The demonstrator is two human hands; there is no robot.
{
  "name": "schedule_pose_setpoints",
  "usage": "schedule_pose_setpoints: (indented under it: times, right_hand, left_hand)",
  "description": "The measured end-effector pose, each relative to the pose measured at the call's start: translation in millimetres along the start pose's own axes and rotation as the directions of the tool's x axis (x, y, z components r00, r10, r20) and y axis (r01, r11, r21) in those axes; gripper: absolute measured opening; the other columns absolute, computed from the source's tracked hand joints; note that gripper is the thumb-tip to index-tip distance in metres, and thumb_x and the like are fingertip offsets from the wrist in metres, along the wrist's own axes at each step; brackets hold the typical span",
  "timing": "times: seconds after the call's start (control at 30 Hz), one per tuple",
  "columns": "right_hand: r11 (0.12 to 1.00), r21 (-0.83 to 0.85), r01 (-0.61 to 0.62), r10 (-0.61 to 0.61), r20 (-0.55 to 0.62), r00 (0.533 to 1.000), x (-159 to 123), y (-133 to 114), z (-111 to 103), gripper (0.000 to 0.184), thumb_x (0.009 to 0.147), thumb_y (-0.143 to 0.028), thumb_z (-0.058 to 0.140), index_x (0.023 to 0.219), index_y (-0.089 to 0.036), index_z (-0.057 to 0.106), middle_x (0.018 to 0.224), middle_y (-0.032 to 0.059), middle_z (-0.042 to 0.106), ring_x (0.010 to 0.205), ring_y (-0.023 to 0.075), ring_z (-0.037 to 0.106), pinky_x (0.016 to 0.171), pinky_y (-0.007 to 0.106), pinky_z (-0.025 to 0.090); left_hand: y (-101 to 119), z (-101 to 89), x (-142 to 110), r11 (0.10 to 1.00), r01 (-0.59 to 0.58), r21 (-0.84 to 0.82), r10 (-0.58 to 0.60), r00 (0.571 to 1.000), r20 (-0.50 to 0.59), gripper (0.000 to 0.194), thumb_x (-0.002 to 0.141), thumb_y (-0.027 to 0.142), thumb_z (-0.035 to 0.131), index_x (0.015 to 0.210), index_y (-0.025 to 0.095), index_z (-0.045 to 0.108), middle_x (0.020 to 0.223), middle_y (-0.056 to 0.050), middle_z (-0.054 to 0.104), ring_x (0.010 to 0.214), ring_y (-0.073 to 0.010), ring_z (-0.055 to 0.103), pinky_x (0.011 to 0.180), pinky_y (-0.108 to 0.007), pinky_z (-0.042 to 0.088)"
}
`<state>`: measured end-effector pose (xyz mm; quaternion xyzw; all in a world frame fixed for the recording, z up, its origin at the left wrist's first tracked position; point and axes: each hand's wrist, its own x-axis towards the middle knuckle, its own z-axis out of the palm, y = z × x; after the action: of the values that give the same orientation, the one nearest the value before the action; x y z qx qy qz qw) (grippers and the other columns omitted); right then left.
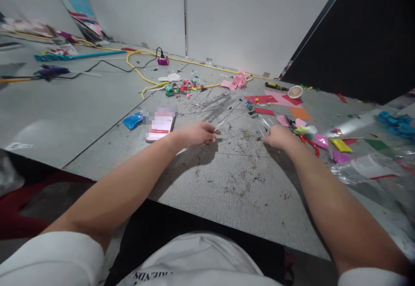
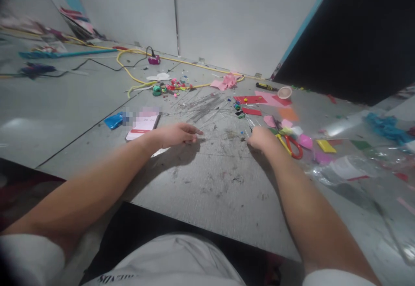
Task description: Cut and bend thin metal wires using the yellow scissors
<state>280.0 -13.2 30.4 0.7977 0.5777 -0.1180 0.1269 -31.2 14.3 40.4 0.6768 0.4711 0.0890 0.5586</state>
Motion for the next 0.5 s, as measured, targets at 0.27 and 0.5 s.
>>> schedule_pose_setpoints:
  times: [0.27, 0.5]
  right_hand:
    - [0.999, 0.008, 0.043, -0.043, 0.002, 0.999, -5, 0, 3, 0.013, 0.079, -0.028, 0.066, 0.079, -0.018, 0.075, 0.072, 0.0149, 0.072, 0.077, 0.0298, 0.071, 0.065, 0.035, 0.047]
    - [0.873, 0.357, 0.332, -0.381, 0.075, 0.921, -37, -29, 23, 0.020, 0.082, -0.032, 0.067, 0.066, -0.020, 0.067, 0.065, 0.0044, 0.070, 0.060, 0.0188, 0.063, 0.054, 0.028, 0.040]
  left_hand:
    - [-6, 18.4, 2, 0.920, 0.053, -0.387, 0.003, 0.990, 0.141, 0.025, 0.081, 0.013, 0.061, 0.103, 0.016, 0.073, 0.080, -0.004, 0.067, 0.064, -0.0093, 0.053, 0.051, -0.020, 0.034]
    - [-10, 18.9, 7, 0.927, 0.019, -0.376, 0.027, 0.993, 0.115, 0.006, 0.083, 0.022, 0.058, 0.078, 0.019, 0.055, 0.061, 0.003, 0.042, 0.052, -0.0093, 0.038, 0.046, -0.023, 0.022]
